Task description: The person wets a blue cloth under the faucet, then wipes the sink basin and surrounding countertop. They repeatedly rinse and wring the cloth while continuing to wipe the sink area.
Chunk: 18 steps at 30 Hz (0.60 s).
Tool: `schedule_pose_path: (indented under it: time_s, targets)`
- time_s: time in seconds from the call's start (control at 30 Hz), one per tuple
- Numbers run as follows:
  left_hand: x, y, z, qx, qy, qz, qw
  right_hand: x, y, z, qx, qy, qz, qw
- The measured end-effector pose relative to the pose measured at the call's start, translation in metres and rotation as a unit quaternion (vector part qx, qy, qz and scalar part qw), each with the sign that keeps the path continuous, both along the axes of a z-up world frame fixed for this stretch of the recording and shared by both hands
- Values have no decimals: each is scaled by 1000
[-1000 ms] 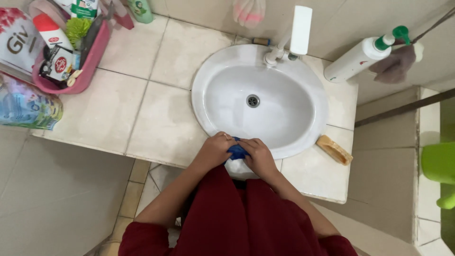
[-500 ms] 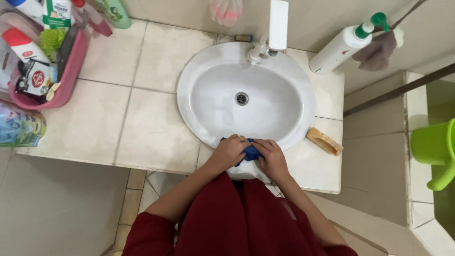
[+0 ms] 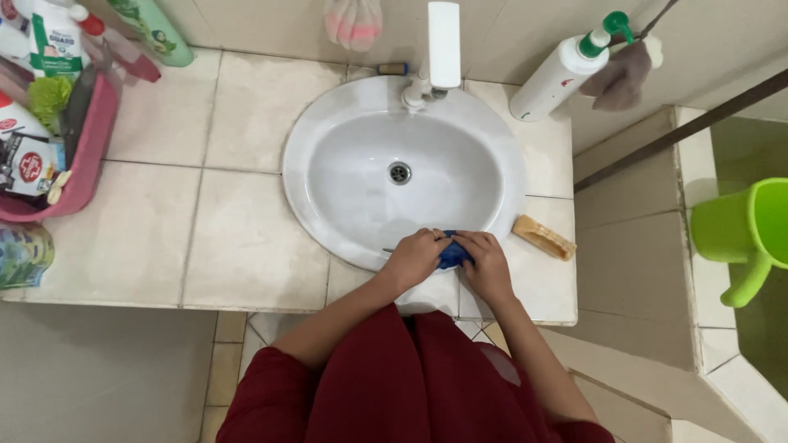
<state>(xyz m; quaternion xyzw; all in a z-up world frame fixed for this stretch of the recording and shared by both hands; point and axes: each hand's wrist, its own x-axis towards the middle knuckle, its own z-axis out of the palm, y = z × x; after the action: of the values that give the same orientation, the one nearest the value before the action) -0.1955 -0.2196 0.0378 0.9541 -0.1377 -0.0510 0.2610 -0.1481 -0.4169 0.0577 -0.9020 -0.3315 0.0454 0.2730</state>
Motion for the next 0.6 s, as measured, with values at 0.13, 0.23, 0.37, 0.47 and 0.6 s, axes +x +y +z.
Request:
schedule_pose_path:
  time_s: [0.13,0.23,0.37,0.47,0.6]
  targets:
    - [-17,-1,17,-25,-9,-34,999,-17,-18,-9,8,-3,1,1000]
    - [-22,-4,19,-16,-7,-48,999,-26,-30,-16,5,1,-9,1000]
    - [-9,-7,31,-12,-3,-49,999,-11,-26,-4,22,-1,-7,1000]
    - [7,-16,26,-34,-12,-42,998,4,-27,1,25,-14,-22,999]
    - [13,-26,24,-39,-13,-48,998,4,-34,0,30,-11,-58,998]
